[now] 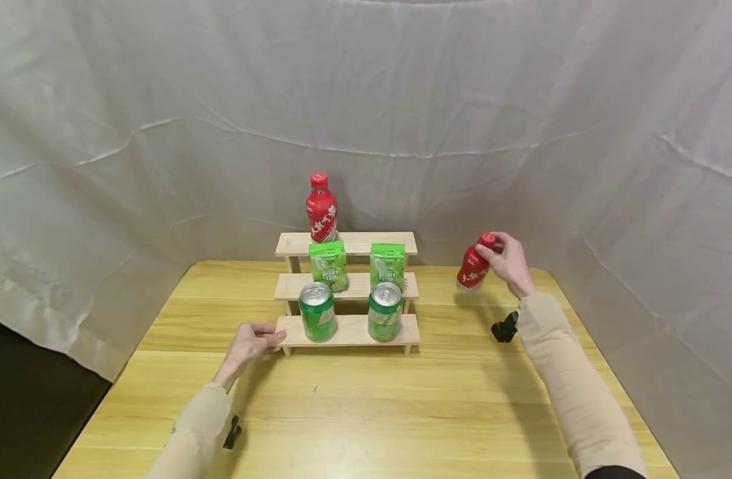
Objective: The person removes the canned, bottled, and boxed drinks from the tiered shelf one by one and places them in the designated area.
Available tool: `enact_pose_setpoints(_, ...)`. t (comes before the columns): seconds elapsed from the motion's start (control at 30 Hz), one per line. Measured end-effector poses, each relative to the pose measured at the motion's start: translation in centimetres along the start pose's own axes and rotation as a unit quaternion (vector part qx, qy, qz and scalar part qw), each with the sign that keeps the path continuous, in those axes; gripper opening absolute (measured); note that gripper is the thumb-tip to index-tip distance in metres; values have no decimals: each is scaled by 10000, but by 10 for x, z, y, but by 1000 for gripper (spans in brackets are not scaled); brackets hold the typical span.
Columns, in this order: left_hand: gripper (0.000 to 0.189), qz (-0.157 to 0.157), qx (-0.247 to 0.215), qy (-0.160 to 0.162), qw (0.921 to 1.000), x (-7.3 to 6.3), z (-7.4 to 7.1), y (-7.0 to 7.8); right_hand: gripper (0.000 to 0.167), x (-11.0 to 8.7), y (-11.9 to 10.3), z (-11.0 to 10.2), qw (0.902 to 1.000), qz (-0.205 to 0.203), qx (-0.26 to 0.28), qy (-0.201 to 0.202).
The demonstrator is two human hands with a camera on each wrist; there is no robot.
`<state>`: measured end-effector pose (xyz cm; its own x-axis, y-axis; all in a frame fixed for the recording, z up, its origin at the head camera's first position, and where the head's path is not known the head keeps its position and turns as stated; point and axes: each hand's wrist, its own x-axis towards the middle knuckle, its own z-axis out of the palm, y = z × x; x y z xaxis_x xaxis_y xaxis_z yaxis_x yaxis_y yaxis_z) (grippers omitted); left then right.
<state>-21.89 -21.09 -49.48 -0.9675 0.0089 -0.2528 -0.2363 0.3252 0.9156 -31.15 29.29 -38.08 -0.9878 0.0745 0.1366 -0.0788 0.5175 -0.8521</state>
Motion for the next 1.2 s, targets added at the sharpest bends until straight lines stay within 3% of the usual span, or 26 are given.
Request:
enact_pose_setpoints(0.53, 40, 156, -79, -46, 9998, -2, 0, 1, 54, -8, 48, 4, 9982, 524, -294, -53)
enact_pose_setpoints(0.87, 42, 86, -83, -8, 9999, -1, 0, 0, 55, -8, 52, 2, 9975, 603, -352, -84)
enact_pose_setpoints(1.2, 41, 148, -121, -21, 9998, -2, 0, 1, 71, -8, 42, 2, 9973, 541, -408, -297)
